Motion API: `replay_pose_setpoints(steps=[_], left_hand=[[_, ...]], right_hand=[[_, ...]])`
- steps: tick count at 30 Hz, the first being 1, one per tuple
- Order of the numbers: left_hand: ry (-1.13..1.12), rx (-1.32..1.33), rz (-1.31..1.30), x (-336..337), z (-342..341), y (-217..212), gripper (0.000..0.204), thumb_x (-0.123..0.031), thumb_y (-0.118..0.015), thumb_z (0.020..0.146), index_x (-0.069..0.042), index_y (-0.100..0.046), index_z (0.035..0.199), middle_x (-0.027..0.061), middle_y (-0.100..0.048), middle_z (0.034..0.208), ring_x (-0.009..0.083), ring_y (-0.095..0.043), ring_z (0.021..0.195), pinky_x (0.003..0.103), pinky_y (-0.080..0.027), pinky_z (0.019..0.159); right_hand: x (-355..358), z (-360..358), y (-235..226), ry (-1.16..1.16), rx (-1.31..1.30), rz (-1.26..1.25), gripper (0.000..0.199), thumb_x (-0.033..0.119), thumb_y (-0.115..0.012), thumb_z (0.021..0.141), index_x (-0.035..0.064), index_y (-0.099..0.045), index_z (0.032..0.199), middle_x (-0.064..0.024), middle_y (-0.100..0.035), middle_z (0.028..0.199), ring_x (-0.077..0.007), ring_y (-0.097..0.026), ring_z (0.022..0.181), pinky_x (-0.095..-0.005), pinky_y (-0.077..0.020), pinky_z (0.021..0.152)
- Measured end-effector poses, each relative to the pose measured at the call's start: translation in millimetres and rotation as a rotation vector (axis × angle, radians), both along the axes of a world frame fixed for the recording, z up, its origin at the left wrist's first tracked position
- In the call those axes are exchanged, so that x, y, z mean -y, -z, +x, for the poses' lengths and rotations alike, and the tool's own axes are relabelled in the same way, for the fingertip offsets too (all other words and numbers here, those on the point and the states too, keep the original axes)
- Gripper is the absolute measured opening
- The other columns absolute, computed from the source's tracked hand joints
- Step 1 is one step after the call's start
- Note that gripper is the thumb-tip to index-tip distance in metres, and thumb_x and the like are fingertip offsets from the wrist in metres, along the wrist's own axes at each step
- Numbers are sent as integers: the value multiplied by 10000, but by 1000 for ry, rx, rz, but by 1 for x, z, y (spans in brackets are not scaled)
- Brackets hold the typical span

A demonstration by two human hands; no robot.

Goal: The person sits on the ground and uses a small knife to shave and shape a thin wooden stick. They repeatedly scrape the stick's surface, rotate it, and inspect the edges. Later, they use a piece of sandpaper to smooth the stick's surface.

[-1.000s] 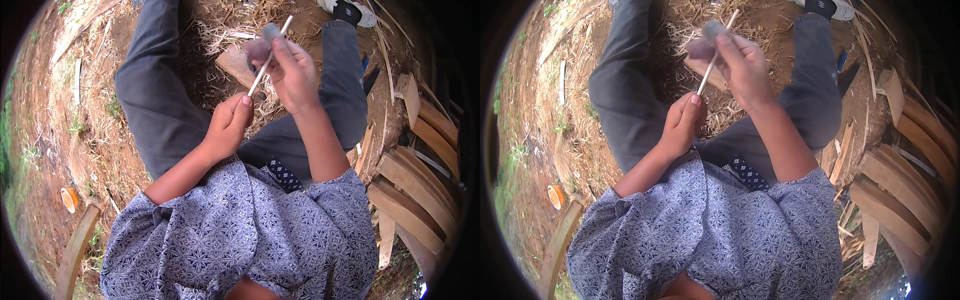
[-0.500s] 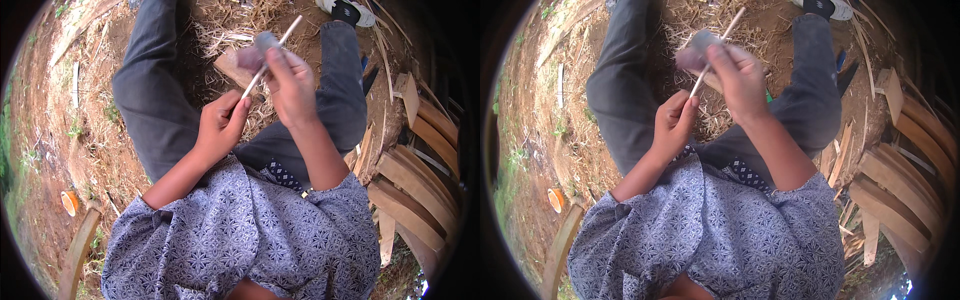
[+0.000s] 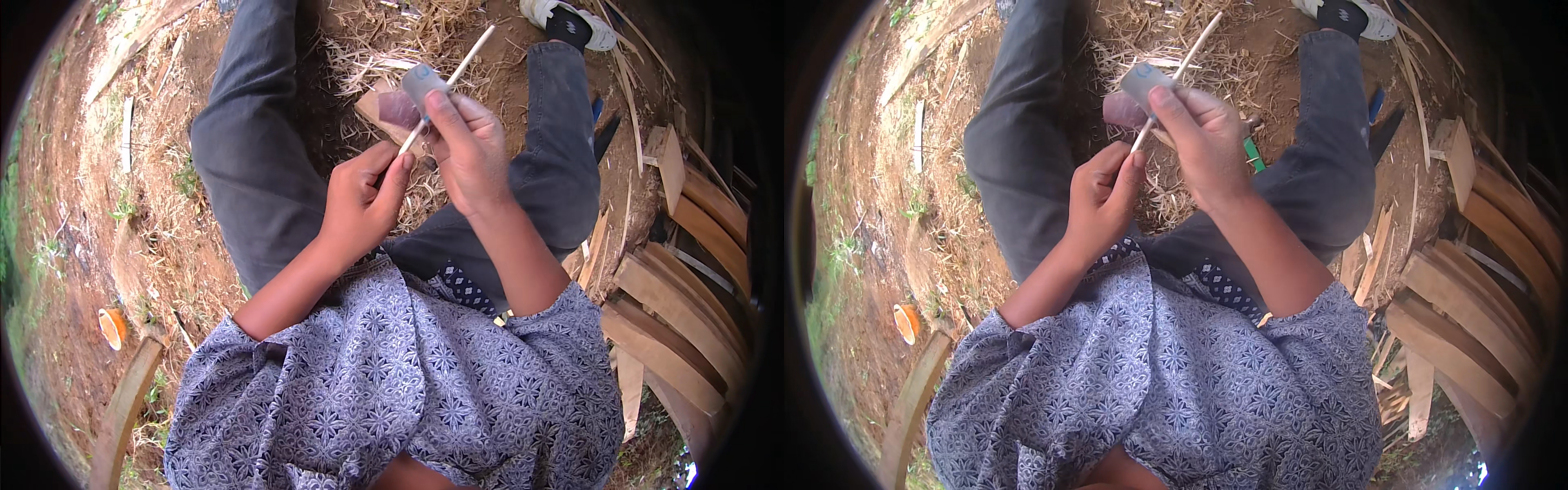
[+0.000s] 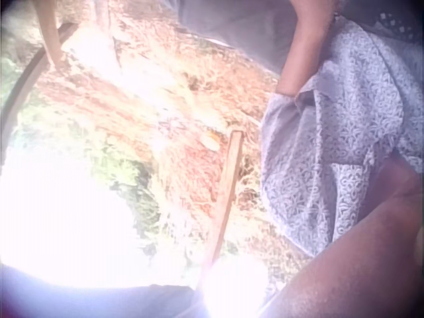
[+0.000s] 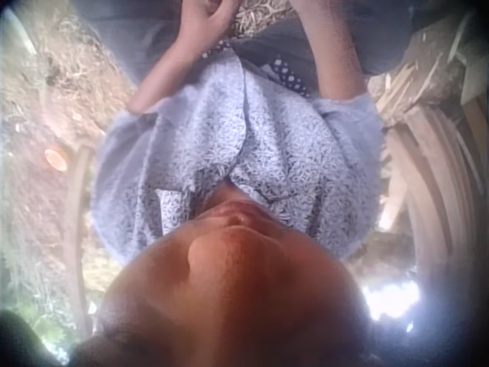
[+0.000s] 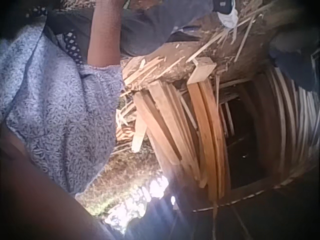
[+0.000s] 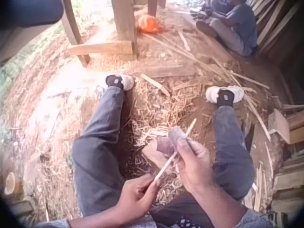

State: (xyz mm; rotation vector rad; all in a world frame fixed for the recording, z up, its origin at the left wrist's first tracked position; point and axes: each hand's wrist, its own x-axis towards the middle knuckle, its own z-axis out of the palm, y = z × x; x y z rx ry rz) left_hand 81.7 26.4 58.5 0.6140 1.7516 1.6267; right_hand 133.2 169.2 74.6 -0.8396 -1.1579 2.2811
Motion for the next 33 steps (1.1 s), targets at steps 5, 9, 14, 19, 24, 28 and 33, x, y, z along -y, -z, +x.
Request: replay_pose_setpoints(steps=[5, 9, 14, 19, 24, 28, 33], left_hand=[[35, 9, -28, -3, 6, -11, 272, -133, -594, 1026, 21, -574, 802, 54, -486, 611, 93, -411, 560, 308, -356, 512], [68, -92, -30, 3, 1, -14, 271, -139, -585, 1031, 17, -567, 811, 47, -480, 602, 82, -411, 563, 305, -356, 510], [6, 2, 73, -7, -2, -9, 255, -128, -588, 1022, 25, -573, 817, 94, -508, 614, 105, -452, 545, 312, -372, 514], [172, -137, -41, 3, 4, -22, 396, -226, -503, 1088, -12, -545, 757, -5, -496, 672, 62, -412, 629, 274, -343, 557], [124, 16, -6, 4, 2, -15, 443, -273, -455, 1100, -13, -525, 748, 16, -479, 620, 100, -433, 572, 302, -371, 546], [212, 105, -24, 5, 7, -19, 421, -233, -447, 1095, -9, -524, 747, 62, -490, 592, 133, -477, 539, 336, -403, 540], [228, 102, -31, 9, 4, -24, 442, -249, -425, 1105, -12, -504, 741, 35, -467, 588, 115, -436, 539, 329, -382, 532]], right_hand=[[-10, -2, 2, 41, -116, 37, 281, 212, -623, 1032, -40, -694, 1132, -91, -737, 1039, -120, -700, 915, -287, -569, 884], [-38, -2, 2, 51, -110, 38, 273, 194, -631, 1028, -52, -686, 1133, -83, -729, 1022, -122, -696, 927, -297, -565, 894], [17, 7, 6, 17, 42, 2, 260, 193, -604, 1040, -17, -668, 1178, -125, -722, 1101, -148, -701, 951, -303, -570, 860], [-42, -8, -19, 99, -258, 93, 227, 180, -654, 1013, -31, -694, 1087, -79, -728, 956, -119, -690, 887, -284, -567, 817], [-25, -6, -10, 95, -177, -1, 231, 179, -618, 1032, -3, -672, 1163, -94, -728, 1084, -147, -711, 925, -288, -563, 899], [-12, 3, -10, 74, -114, 9, 223, 200, -597, 1043, 1, -690, 1078, -101, -742, 1038, -138, -709, 933, -303, -564, 860], [-62, -2, -9, 52, -310, 61, 273, 163, -591, 1044, 2, -660, 1253, -94, -707, 1192, -147, -672, 1057, -339, -546, 920]])
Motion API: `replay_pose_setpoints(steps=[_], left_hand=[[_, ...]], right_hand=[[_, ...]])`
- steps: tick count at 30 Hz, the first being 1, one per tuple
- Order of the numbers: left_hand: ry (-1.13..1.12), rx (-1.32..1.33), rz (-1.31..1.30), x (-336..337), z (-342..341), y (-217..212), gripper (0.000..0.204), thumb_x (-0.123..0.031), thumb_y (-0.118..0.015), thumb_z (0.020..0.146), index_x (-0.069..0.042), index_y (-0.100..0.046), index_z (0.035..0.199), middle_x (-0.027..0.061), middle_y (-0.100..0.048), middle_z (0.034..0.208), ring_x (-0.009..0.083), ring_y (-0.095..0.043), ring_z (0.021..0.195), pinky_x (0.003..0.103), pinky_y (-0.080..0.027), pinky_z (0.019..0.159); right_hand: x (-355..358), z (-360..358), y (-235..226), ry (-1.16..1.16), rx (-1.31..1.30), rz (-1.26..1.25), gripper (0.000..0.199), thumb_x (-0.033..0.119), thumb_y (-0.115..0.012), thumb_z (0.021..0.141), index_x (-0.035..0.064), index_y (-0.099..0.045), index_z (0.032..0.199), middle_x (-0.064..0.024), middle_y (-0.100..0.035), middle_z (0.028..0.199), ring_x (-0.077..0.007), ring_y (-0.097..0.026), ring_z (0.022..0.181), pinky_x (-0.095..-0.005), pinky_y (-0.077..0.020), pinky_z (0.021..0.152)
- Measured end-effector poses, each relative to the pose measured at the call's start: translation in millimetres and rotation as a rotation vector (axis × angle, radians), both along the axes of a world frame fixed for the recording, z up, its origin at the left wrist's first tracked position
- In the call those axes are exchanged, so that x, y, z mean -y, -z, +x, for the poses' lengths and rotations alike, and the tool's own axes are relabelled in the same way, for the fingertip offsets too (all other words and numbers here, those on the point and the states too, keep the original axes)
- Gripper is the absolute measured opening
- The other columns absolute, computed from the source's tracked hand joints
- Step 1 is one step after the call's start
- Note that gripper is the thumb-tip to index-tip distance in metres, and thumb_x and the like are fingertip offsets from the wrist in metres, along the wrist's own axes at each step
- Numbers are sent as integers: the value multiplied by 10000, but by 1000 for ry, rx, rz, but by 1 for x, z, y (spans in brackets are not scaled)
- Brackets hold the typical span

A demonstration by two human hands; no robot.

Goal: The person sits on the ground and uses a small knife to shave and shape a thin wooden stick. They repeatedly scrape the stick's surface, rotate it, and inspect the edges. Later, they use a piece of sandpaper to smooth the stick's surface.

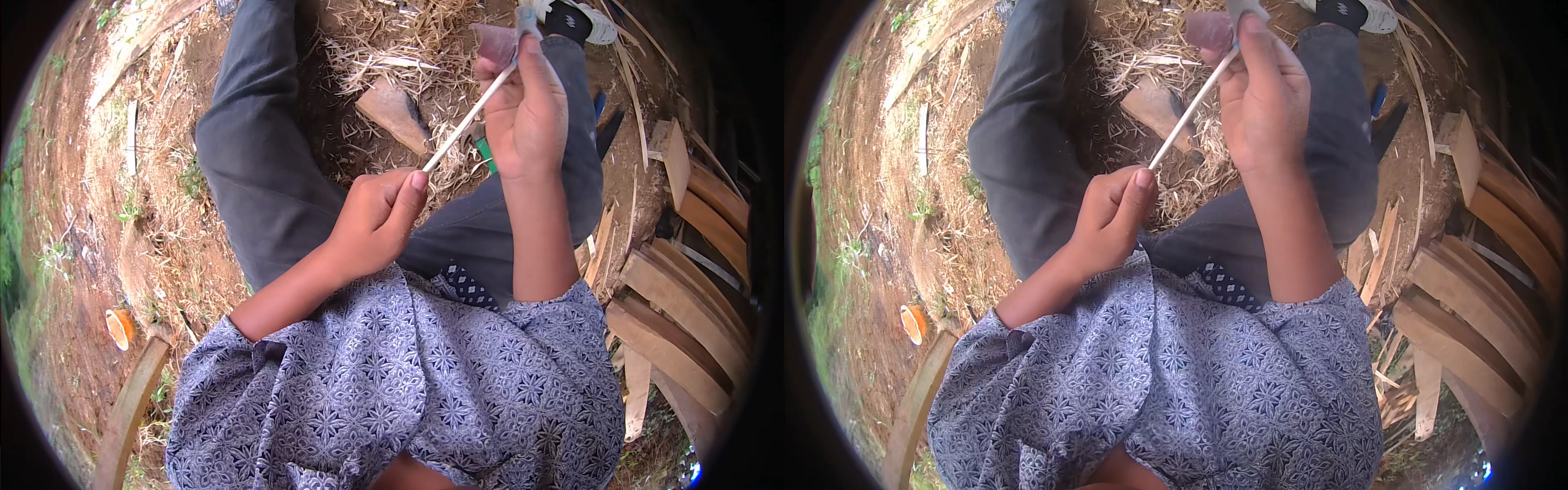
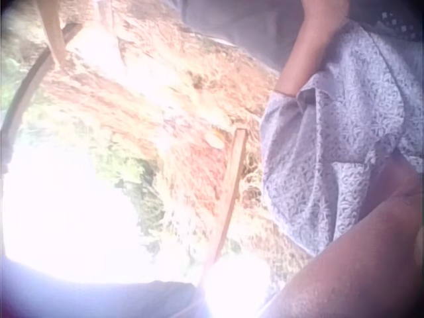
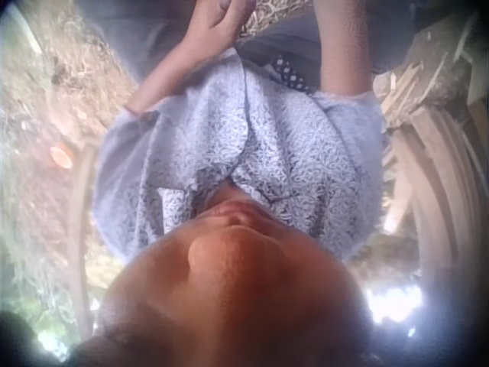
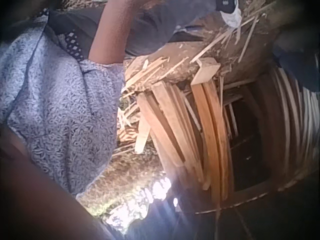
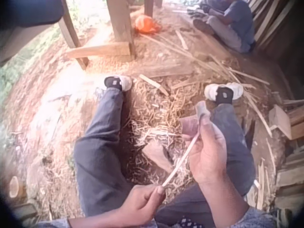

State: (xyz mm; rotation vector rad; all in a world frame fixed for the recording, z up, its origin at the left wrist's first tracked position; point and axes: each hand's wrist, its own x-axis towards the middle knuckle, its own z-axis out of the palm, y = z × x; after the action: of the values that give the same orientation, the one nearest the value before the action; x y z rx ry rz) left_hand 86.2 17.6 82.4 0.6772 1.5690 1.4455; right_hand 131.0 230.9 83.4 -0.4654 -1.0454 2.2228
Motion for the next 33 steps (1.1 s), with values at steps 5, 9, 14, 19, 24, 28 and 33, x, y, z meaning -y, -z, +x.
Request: replay_pose_setpoints(steps=[5, 9, 14, 19, 24, 28, 33], left_hand=[[-62, 288, 71, -2, -4, 0, 473, -337, -386, 1125, -68, -423, 738, -45, -374, 641, 70, -323, 579, 274, -308, 529], [53, 259, 62, 0, 8, 1, 471, -366, -387, 1124, -90, -427, 744, -52, -363, 641, 63, -312, 575, 266, -288, 524], [-19, 257, 45, -1, -1, 2, 479, -368, -375, 1126, -81, -435, 748, -55, -375, 636, 56, -332, 573, 256, -304, 516], [-71, 314, 106, -11, -7, -2, 483, -334, -387, 1126, -53, -472, 743, -50, -433, 627, 55, -372, 586, 270, -331, 526], [61, 181, 52, -4, 7, 1, 467, -351, -380, 1127, -81, -432, 749, -55, -362, 657, 67, -316, 592, 268, -290, 537], [-23, 224, 49, -6, -7, -2, 466, -350, -385, 1126, -75, -441, 754, -45, -398, 666, 66, -333, 599, 268, -298, 541], [53, 116, 14, -4, 3, -3, 479, -359, -389, 1124, -62, -453, 753, -36, -429, 669, 70, -359, 611, 269, -314, 552]], right_hand=[[44, 1, -2, 7, 92, -70, 262, 228, -584, 1052, -6, -701, 1059, -90, -742, 929, -117, -699, 837, -276, -553, 814], [26, 0, -7, -3, 69, 6, 244, 232, -545, 1070, 36, -690, 1083, -93, -748, 995, -134, -707, 873, -298, -549, 864], [25, -1, -3, 0, 145, 23, 244, 215, -568, 1060, 16, -709, 1057, -89, -742, 1002, -105, -685, 870, -266, -538, 789], [73, 9, 0, -93, 253, -18, 274, 221, -594, 1048, -28, -685, 1116, -94, -738, 1011, -113, -692, 898, -290, -548, 849], [55, 4, -13, -51, 116, -89, 284, 222, -586, 1050, -7, -673, 1194, -119, -725, 1105, -155, -706, 968, -326, -562, 893], [42, 5, -12, 7, 158, -76, 296, 222, -620, 1036, -32, -677, 1177, -81, -728, 1019, -120, -683, 940, -284, -543, 856], [51, 5, -9, 64, 146, -50, 332, 235, -585, 1052, -38, -650, 1228, -112, -722, 1098, -136, -685, 915, -307, -555, 849]])
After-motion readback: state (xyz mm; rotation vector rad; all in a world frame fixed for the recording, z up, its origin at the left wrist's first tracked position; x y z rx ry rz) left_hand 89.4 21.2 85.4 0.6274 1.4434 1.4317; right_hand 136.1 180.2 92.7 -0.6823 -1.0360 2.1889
